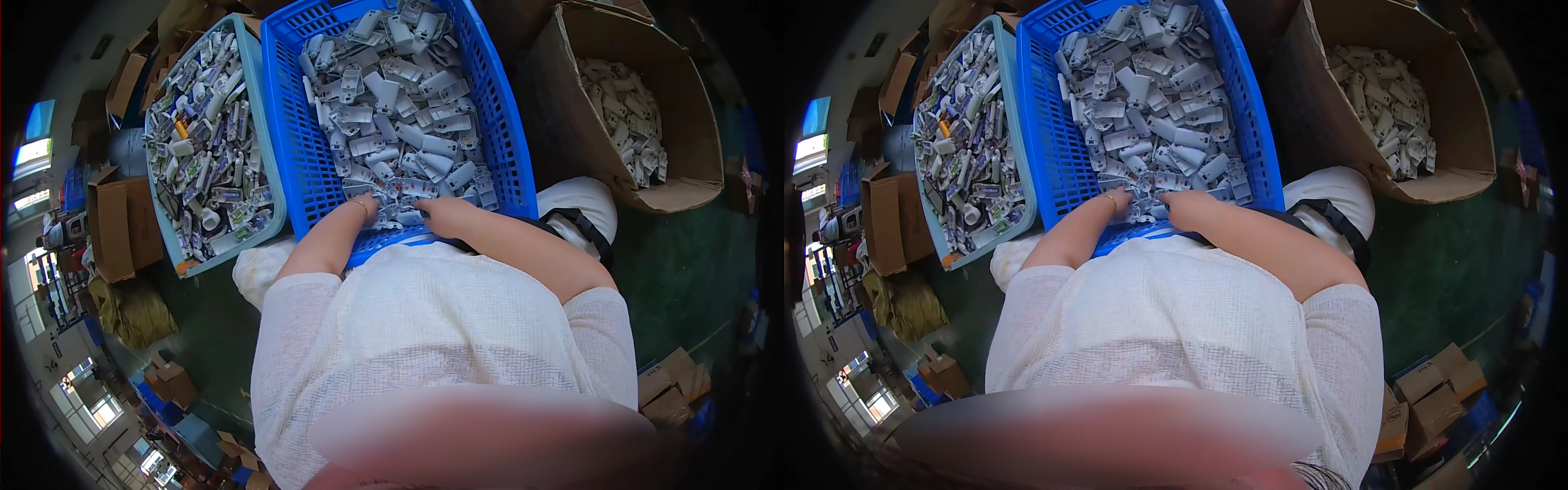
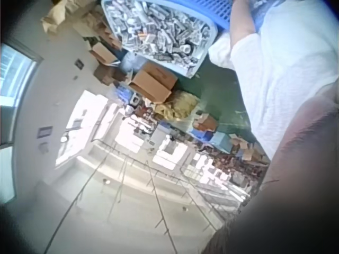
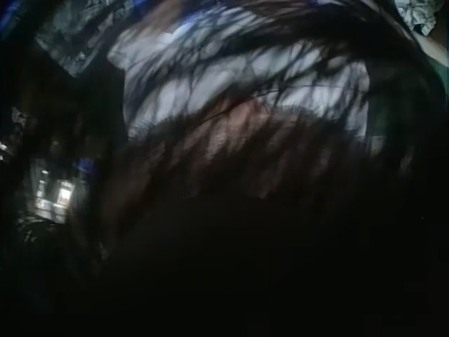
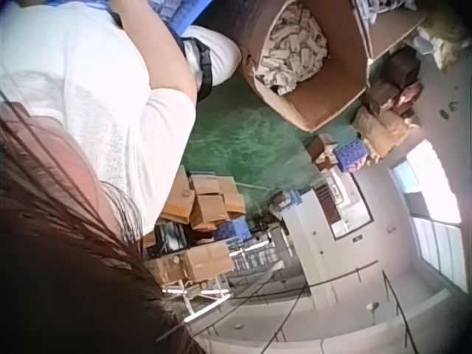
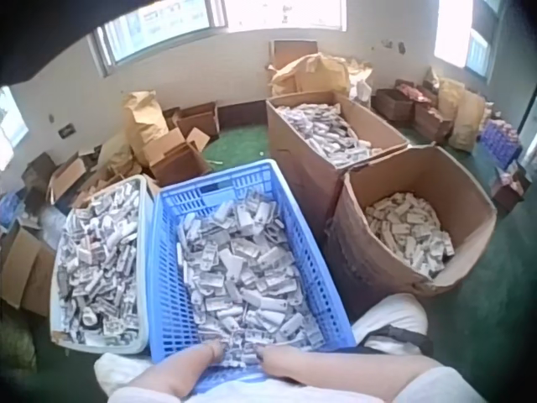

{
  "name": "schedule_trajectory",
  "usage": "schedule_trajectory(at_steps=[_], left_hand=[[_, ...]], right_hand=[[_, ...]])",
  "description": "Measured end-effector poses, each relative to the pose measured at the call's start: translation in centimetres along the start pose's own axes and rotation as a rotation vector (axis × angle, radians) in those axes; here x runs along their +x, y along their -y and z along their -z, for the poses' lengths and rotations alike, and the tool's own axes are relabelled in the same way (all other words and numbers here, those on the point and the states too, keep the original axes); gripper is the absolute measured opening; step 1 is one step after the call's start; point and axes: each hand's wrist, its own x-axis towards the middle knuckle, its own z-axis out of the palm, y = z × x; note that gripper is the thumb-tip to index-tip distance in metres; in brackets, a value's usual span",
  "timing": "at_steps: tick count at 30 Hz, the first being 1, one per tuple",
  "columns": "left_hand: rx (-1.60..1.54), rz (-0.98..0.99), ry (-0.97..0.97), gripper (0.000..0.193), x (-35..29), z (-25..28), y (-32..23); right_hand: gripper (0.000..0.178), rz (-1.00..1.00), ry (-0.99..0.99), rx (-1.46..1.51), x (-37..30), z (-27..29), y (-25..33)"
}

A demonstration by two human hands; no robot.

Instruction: Inspecting and sorting small electronic components from a plastic crate.

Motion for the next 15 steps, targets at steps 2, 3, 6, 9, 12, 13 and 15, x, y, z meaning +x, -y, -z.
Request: schedule_trajectory(at_steps=[2, 3, 6, 9, 12, 13, 15], left_hand=[[-0.046, 0.010, 0.004, 0.036, -0.6, 0.5, -0.3], [-0.006, -0.012, 0.020, 0.035, -0.7, 0.9, -0.4], [0.022, -0.047, 0.082, 0.033, -0.4, 1.0, -0.1], [0.009, -0.073, 0.120, 0.035, -0.5, 1.0, 0.1], [0.053, -0.076, 0.120, 0.036, -0.6, 0.1, 0.7], [0.102, -0.077, 0.132, 0.036, -0.6, -0.4, 0.9], [0.176, -0.062, 0.159, 0.037, -0.8, -0.2, 0.3]], right_hand=[[0.044, -0.007, 0.029, -0.010, 0.0, 0.0, 0.1], [0.044, -0.007, 0.030, -0.011, 0.0, 0.0, 0.1], [0.044, 0.015, 0.032, -0.002, 0.1, 0.2, 0.3], [0.044, 0.018, 0.026, 0.000, 0.1, 0.3, 0.4], [0.043, 0.004, 0.052, -0.011, -0.1, 0.5, 0.8], [0.043, 0.018, 0.040, -0.029, -0.1, 0.3, 0.8], [0.044, 0.019, 0.019, -0.036, 0.1, 0.0, 0.3]])
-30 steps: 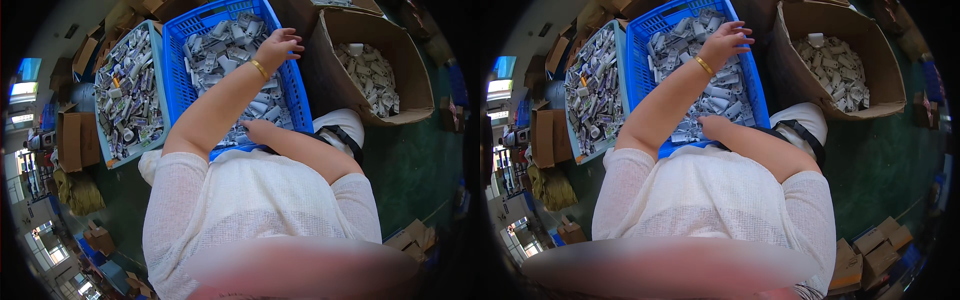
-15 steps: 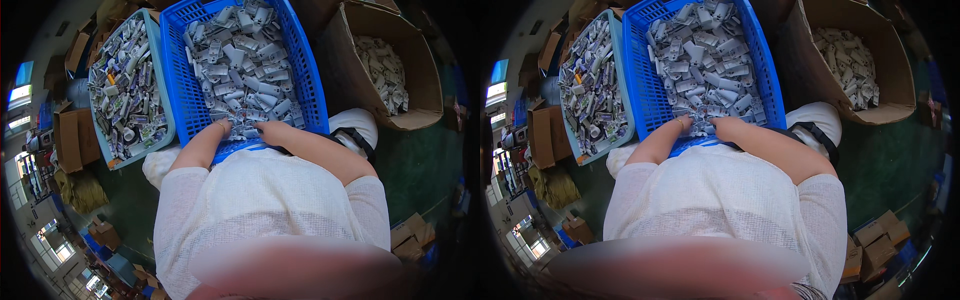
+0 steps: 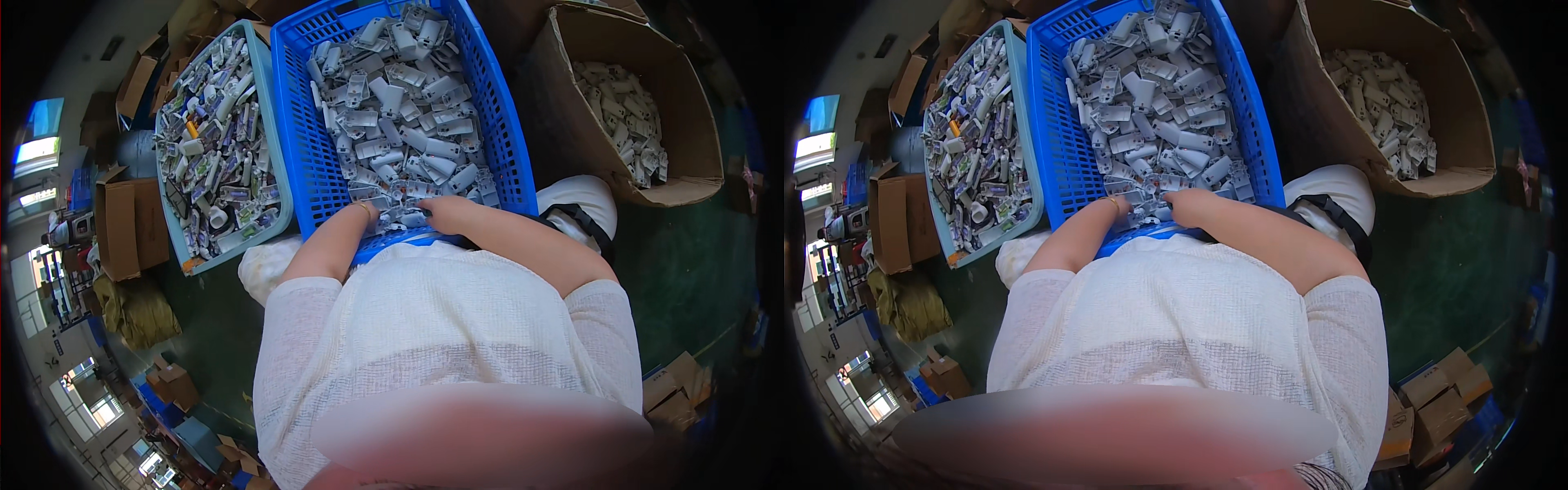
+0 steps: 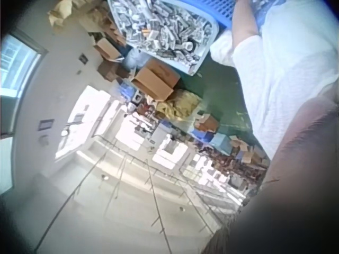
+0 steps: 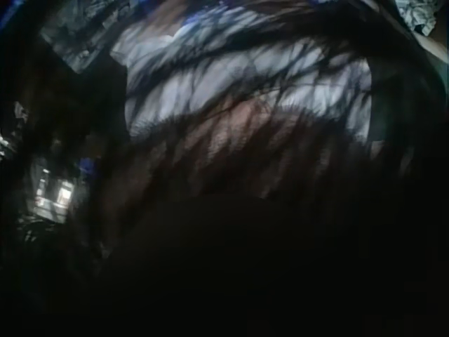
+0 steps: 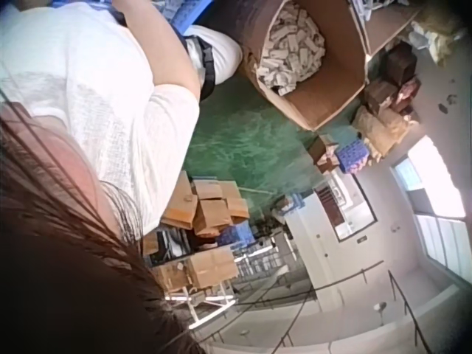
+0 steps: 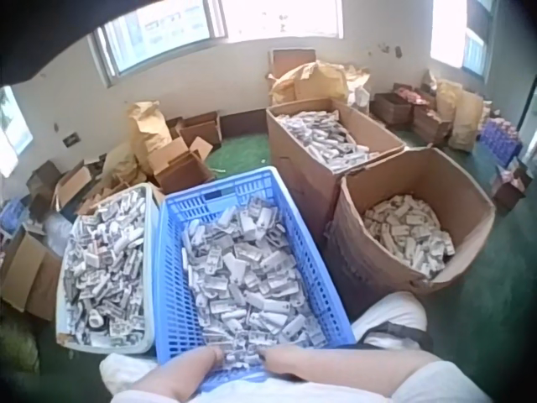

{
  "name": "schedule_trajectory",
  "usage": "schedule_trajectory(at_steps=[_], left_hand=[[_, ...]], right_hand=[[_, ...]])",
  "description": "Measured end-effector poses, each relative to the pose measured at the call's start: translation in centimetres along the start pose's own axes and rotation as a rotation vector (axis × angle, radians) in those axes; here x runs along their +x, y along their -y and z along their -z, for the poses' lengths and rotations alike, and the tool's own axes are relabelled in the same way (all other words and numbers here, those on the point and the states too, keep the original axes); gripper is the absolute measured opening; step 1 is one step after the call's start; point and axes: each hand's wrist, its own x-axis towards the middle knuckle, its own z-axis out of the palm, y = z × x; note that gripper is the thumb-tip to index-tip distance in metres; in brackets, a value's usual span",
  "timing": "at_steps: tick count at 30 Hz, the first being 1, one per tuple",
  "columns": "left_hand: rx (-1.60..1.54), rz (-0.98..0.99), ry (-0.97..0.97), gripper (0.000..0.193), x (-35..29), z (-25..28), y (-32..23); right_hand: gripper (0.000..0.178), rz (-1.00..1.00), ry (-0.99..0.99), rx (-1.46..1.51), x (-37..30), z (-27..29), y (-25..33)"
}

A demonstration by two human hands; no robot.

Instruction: Inspecting and sorting small electronic components from a plastic crate.

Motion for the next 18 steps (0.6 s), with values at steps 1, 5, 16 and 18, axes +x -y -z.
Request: schedule_trajectory(at_steps=[1, 5, 16, 18], left_hand=[[0.064, 0.018, 0.033, 0.037, -0.1, 0.1, -0.4], [0.034, 0.016, 0.073, 0.037, 0.3, -1.1, -0.9], [-0.104, -0.065, 0.302, 0.040, 4.1, -5.0, 1.2], [-0.182, -0.081, 0.300, 0.040, 4.6, -5.0, 1.3]], right_hand=[[0.044, 0.007, 0.000, -0.005, 0.2, -0.1, -0.3], [0.045, 0.007, 0.013, 0.008, -0.2, 0.4, 0.3], [0.045, 0.017, 0.047, -0.011, 0.0, 0.8, 0.9], [0.044, 0.006, 0.057, -0.016, 0.2, 0.6, 0.5]])
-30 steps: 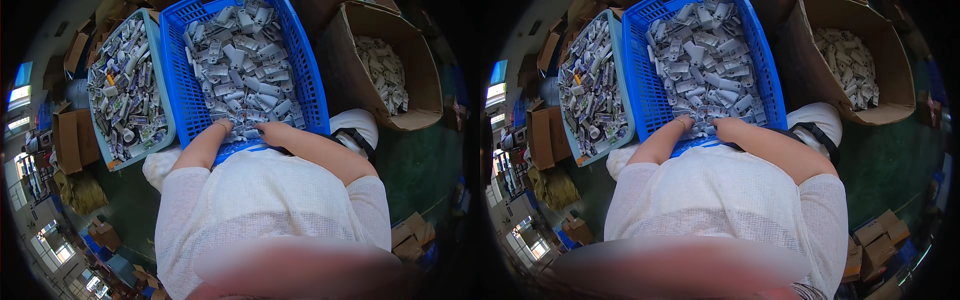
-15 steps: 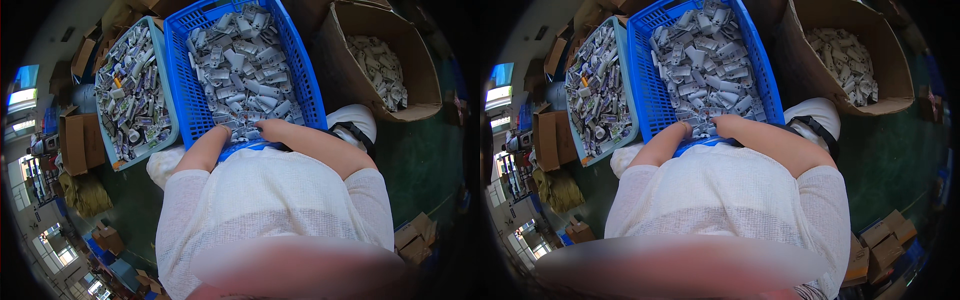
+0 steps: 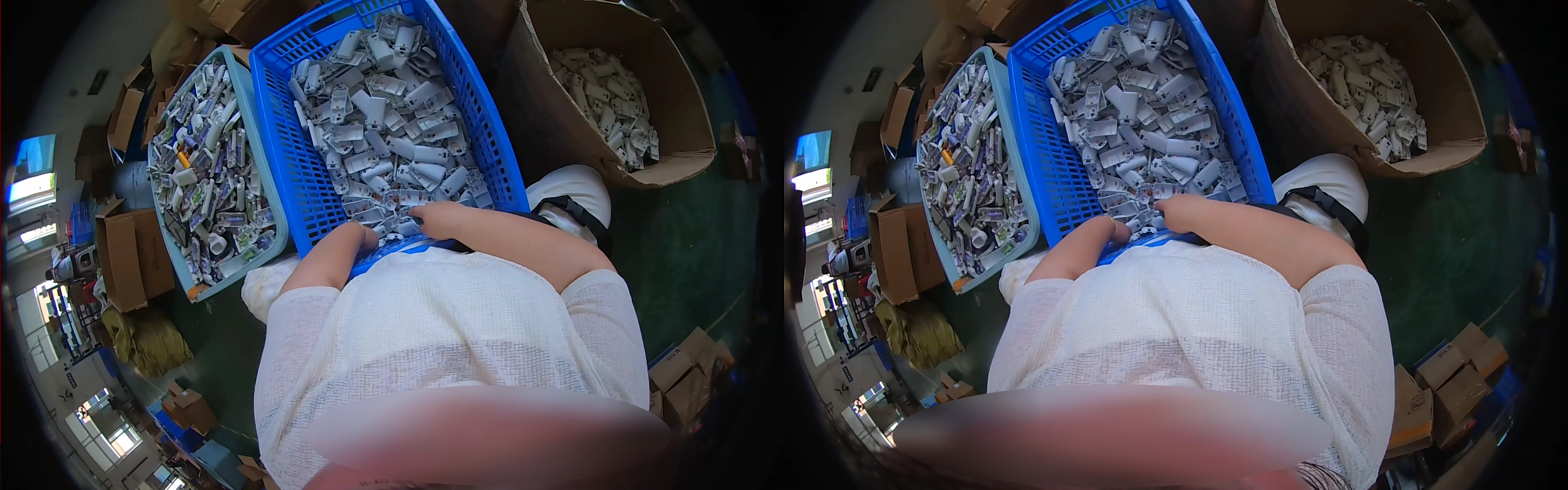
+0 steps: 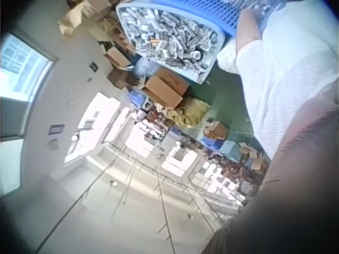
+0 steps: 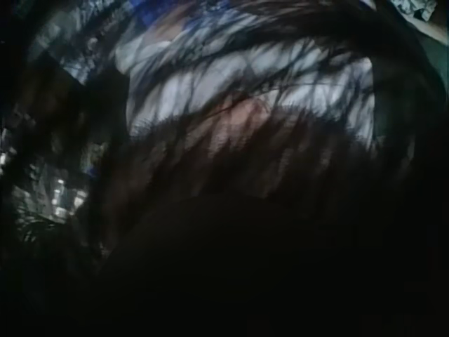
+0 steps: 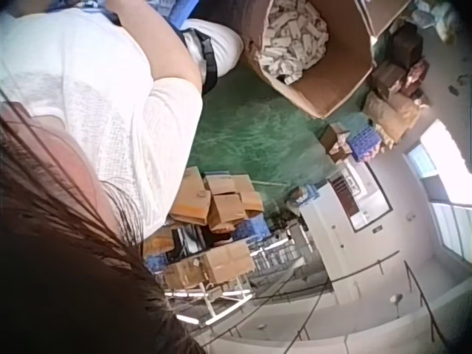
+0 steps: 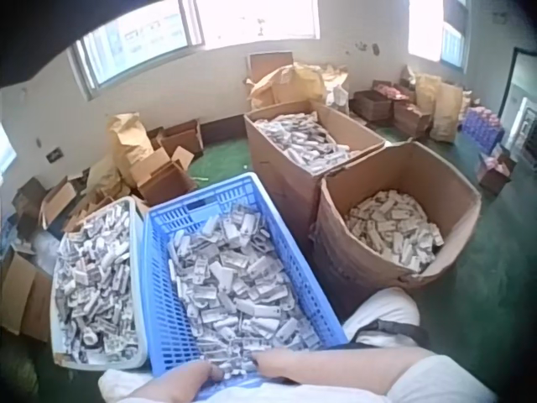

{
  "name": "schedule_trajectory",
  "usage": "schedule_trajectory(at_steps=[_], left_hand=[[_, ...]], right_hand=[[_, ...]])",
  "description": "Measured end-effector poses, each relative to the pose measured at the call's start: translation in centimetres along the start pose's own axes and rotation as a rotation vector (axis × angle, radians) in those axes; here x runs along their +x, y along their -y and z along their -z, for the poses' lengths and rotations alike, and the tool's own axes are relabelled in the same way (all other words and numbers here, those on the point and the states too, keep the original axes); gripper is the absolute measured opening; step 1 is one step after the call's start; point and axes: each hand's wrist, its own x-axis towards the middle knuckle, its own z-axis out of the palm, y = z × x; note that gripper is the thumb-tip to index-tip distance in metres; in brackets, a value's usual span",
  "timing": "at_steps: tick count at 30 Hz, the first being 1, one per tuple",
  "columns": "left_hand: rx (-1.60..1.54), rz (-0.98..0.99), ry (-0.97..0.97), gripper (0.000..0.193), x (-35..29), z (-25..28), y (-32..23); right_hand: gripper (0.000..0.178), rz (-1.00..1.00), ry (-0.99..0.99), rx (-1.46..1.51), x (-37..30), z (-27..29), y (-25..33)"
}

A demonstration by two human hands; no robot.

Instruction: Inspecting and sorting small electronic components from a plastic crate.

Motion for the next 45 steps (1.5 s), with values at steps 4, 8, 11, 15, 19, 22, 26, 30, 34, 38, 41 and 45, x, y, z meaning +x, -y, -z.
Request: schedule_trajectory(at_steps=[4, 8, 11, 15, 19, 22, 26, 30, 34, 38, 41, 45], left_hand=[[-0.152, 0.100, 0.021, 0.045, -1.6, 1.0, -0.9], [-0.322, 0.199, 0.147, 0.048, -5.2, 2.6, -1.8], [-0.480, 0.166, 0.183, 0.047, -9.5, 4.4, -3.4], [-0.453, 0.205, 0.152, 0.048, -11.4, 4.1, -3.4], [-0.430, 0.215, 0.131, 0.046, -13.6, 4.5, -3.9], [-0.348, 0.207, -0.002, 0.042, -15.2, 5.0, -5.1], [-0.116, 0.084, -0.207, 0.030, -16.8, 4.8, -5.9], [-1.080, -0.058, -0.551, 0.022, -16.8, 4.6, -4.8], [-1.705, -0.420, -0.873, 0.023, -17.7, 5.2, -6.5], [-1.856, -0.537, -0.980, 0.022, -18.8, 4.2, -8.4], [-1.882, -0.531, -1.020, 0.022, -18.9, 3.5, -8.9], [-1.826, -0.523, -0.985, 0.024, -19.3, 3.3, -9.1]], right_hand=[[0.044, -0.012, -0.010, 0.035, 0.3, -0.5, -0.7], [0.044, -0.006, -0.013, 0.051, 0.6, -0.7, -0.7], [0.044, -0.004, -0.015, 0.074, 0.8, -0.9, -1.2], [0.043, 0.003, -0.009, 0.063, 0.5, -0.4, -0.7], [0.047, 0.039, -0.068, 0.037, 0.5, -0.5, -0.8], [0.046, 0.012, -0.073, 0.028, 0.4, -0.2, -0.7], [0.044, 0.023, -0.078, 0.025, 0.3, -0.1, -0.5], [0.044, 0.068, -0.205, 0.089, -1.6, 1.1, 1.1], [0.040, 0.203, -0.487, 0.156, -2.1, 0.8, 1.0], [0.040, 0.265, -0.500, 0.050, -3.3, 1.0, 2.1], [0.039, 0.287, -0.523, 0.063, -3.4, 0.9, 2.4], [0.037, 0.298, -0.511, 0.044, -3.5, 0.8, 2.4]])
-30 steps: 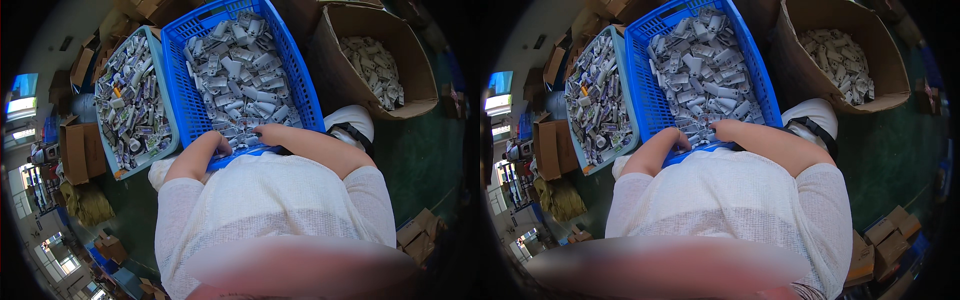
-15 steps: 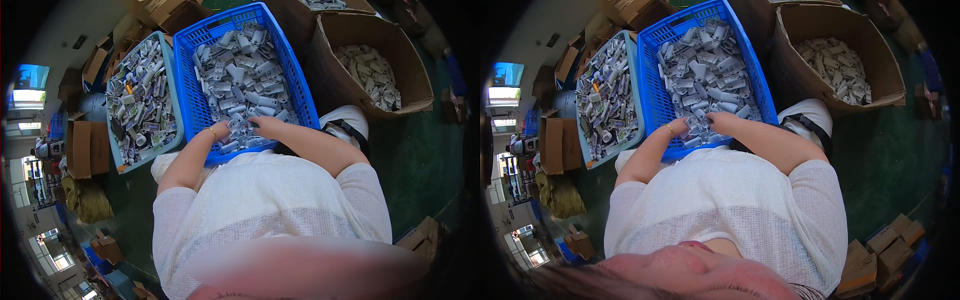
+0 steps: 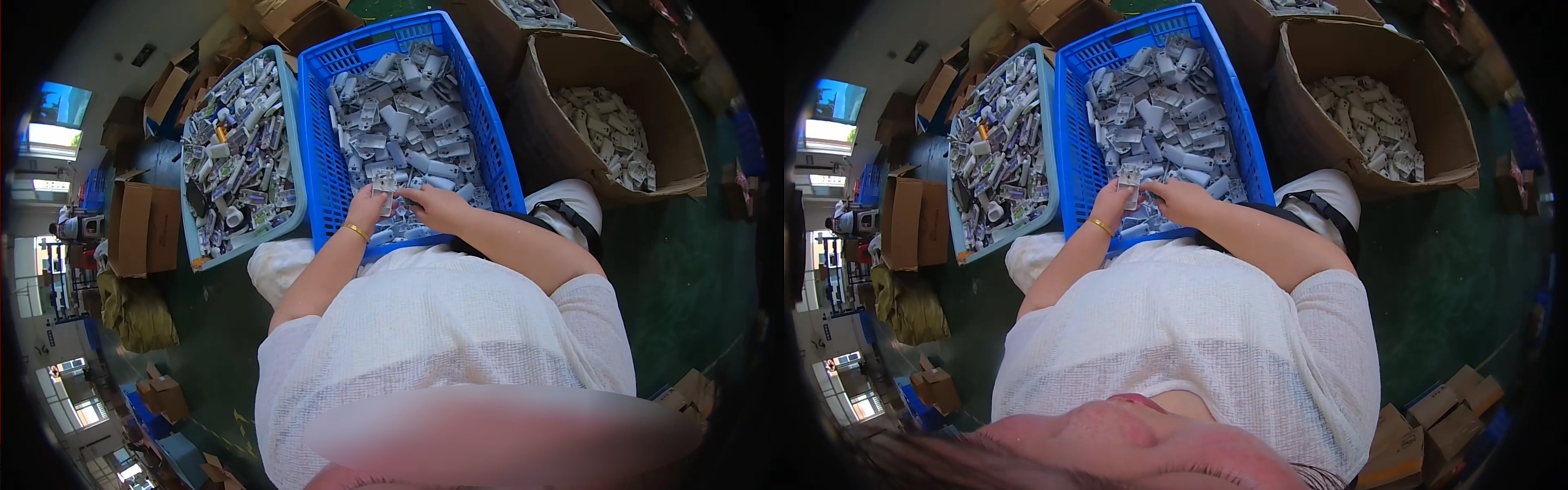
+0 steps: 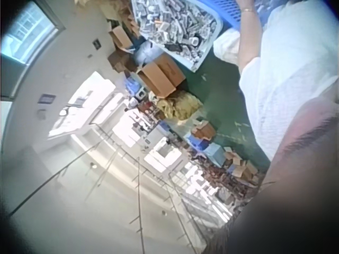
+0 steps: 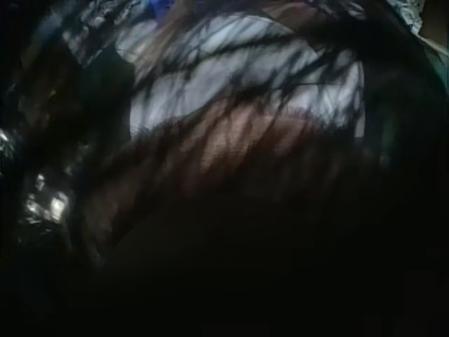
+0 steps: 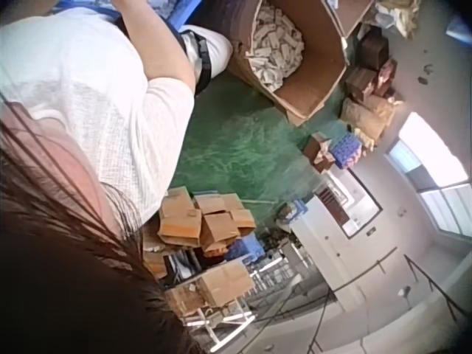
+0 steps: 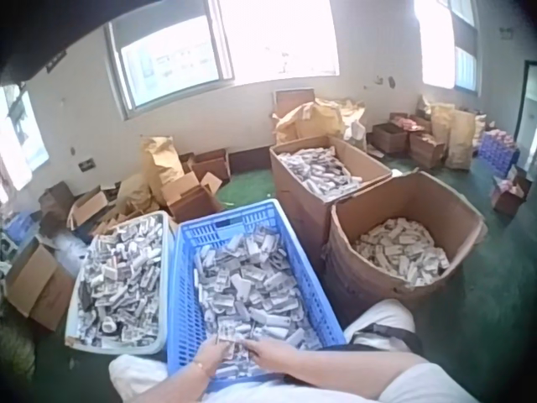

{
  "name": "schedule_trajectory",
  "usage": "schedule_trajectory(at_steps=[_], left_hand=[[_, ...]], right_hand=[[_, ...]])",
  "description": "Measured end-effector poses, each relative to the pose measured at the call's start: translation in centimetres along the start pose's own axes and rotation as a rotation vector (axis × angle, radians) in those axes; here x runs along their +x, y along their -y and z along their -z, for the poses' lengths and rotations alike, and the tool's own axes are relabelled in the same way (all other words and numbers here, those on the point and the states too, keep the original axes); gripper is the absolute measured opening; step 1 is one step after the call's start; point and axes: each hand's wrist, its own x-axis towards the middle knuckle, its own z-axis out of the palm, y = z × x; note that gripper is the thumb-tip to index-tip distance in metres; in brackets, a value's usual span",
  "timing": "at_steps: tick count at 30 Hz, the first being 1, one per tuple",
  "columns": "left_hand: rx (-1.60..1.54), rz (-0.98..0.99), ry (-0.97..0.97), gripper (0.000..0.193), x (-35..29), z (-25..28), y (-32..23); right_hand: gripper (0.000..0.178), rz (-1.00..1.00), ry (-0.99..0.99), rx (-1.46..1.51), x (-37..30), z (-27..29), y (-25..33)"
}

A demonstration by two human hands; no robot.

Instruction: Inspecting and sorting small electronic components from a plastic crate.

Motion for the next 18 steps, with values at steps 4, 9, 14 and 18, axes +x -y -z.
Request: schedule_trajectory(at_steps=[4, 9, 14, 18], left_hand=[[0.016, -0.020, -0.020, 0.023, 0.2, 0.0, 0.6], [0.002, -0.074, -0.154, 0.021, 0.3, -1.2, 1.5], [-0.068, -0.109, -0.250, 0.018, 1.3, -1.5, 2.1], [-0.167, -0.099, -0.258, 0.015, 1.3, -2.6, 2.0]], right_hand=[[0.035, -0.018, -0.031, -0.002, -0.1, 0.0, 0.4], [0.036, -0.106, -0.011, -0.050, 0.0, -0.5, 1.3], [0.037, -0.115, -0.076, -0.079, 0.0, -1.0, 1.5], [0.037, -0.163, -0.089, -0.047, 0.4, -0.8, 0.9]])
